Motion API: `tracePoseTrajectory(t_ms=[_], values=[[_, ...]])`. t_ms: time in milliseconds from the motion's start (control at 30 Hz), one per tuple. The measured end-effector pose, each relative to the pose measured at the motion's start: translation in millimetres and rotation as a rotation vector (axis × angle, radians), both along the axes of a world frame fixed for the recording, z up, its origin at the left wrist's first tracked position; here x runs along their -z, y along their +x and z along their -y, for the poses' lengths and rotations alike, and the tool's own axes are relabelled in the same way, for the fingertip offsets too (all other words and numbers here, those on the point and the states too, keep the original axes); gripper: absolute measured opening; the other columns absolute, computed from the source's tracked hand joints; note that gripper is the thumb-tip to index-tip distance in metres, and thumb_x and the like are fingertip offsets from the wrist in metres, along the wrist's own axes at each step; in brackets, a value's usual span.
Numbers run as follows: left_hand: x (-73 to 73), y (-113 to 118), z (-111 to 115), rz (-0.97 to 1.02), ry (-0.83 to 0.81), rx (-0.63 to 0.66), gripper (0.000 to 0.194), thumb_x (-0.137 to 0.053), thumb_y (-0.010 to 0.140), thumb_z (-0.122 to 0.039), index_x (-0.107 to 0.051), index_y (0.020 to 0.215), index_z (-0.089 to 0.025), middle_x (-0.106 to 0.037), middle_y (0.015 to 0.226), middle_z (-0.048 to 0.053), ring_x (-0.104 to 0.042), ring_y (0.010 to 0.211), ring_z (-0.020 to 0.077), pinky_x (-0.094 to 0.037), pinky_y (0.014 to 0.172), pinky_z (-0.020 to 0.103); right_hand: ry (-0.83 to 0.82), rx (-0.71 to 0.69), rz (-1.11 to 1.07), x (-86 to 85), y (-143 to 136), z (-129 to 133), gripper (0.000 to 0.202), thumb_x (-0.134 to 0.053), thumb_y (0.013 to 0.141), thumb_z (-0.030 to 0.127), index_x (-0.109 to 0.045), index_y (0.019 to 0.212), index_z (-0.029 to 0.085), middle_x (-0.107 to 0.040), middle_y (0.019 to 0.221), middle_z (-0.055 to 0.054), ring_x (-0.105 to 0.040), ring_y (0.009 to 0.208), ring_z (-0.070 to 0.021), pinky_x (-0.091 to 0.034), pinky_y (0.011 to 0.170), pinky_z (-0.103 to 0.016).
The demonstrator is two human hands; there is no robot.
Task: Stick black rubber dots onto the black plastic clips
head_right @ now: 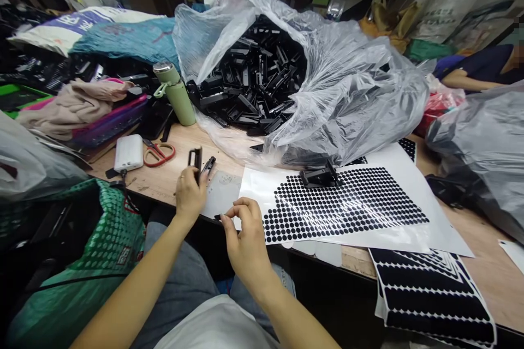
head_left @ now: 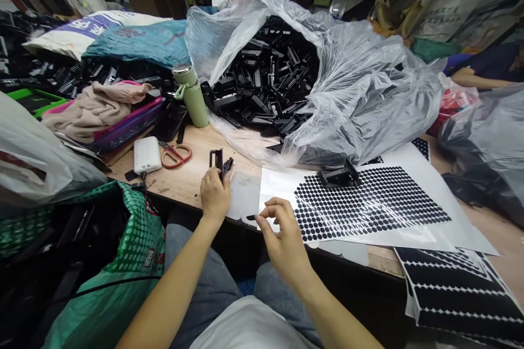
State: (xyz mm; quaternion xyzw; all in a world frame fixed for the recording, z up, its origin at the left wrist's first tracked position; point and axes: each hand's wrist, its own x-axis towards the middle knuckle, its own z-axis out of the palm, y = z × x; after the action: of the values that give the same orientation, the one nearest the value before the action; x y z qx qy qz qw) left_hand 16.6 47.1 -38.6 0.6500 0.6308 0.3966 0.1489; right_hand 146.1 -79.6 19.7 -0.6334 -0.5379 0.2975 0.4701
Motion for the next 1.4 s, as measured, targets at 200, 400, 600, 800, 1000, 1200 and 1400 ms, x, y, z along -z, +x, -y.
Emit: tracePoseTrajectory(t_ms=[200,400,600,800,1000,1200,1400], values=[[9.3,-10,-20,0.234,-0.164,-0.008,0.025,-0.060,0.072,-0.030,-0.057,0.092,-0.016,-0.063,0.092,0.012,-0.057,0.094,0.0302,-0.041,0.083,0.041,-0.037,0.019,-0.085,5.4,16,-6,0.014,-0.050,0.082,0.032,-0.054,0.075,0.020,-0.052,0.098,-0.007,-0.050,0.089,-0.0183,-0.041,0.072,-0.031],[-31.2,-20,-15,1.247,-0.663,0.239,0.026,-0.056,0.077,-0.028,-0.059,0.096,-0.011,-0.068,0.083,0.009,-0.066,0.072,0.0214,-0.051,0.063,0.032,-0.134,0.012,-0.314,8.0,33,-20,0.020,-0.057,0.075,0.038,-0.056,0.070,0.019,-0.055,0.101,-0.007,-0.051,0.092,-0.0199,-0.039,0.069,-0.029],[-54.4,-5,12,1.099,-0.920,0.349,0.028,-0.062,0.073,-0.032,-0.060,0.093,-0.013,-0.066,0.070,0.004,-0.065,0.052,0.0224,-0.048,0.042,0.027,-0.132,-0.024,-0.454,-4.6,38,-35,0.019,-0.061,0.071,0.035,-0.056,0.065,0.018,-0.057,0.100,-0.006,-0.048,0.099,-0.0202,-0.036,0.073,-0.028],[-56.8,-2,25,0.994,-1.082,0.485,0.027,-0.063,0.072,-0.035,-0.059,0.086,-0.013,-0.060,0.062,0.001,-0.064,0.047,0.0210,-0.045,0.038,0.025,-0.147,0.091,-0.555,-1.1,47,-42,0.021,-0.065,0.066,0.037,-0.059,0.067,0.017,-0.054,0.107,-0.005,-0.046,0.068,-0.0099,-0.033,0.058,-0.025],[-55.6,-3,26,0.945,-1.108,0.581,0.027,-0.060,0.074,-0.033,-0.056,0.090,-0.012,-0.060,0.067,0.003,-0.063,0.046,0.0195,-0.043,0.038,0.024,-0.192,0.079,-0.670,3.1,46,-37,0.023,-0.067,0.065,0.037,-0.056,0.067,0.017,-0.053,0.075,-0.001,-0.038,0.059,-0.0085,-0.029,0.052,-0.023],[-54.1,-3,29,0.923,-1.095,0.579,0.030,-0.061,0.074,-0.035,-0.054,0.093,-0.013,-0.062,0.071,0.004,-0.063,0.047,0.0193,-0.043,0.039,0.023,-0.191,0.099,-0.686,9.3,44,-31,0.021,-0.065,0.069,0.037,-0.059,0.072,0.018,-0.049,0.070,0.001,-0.037,0.059,-0.0085,-0.030,0.054,-0.023],[-53.0,-3,30,0.903,-1.108,0.625,0.030,-0.060,0.074,-0.037,-0.056,0.091,-0.013,-0.064,0.075,0.006,-0.063,0.048,0.0180,-0.045,0.042,0.024,-0.161,0.114,-0.655,15.9,41,-28,0.022,-0.064,0.070,0.038,-0.060,0.075,0.017,-0.048,0.069,0.001,-0.035,0.057,-0.0083,-0.028,0.052,-0.023]])
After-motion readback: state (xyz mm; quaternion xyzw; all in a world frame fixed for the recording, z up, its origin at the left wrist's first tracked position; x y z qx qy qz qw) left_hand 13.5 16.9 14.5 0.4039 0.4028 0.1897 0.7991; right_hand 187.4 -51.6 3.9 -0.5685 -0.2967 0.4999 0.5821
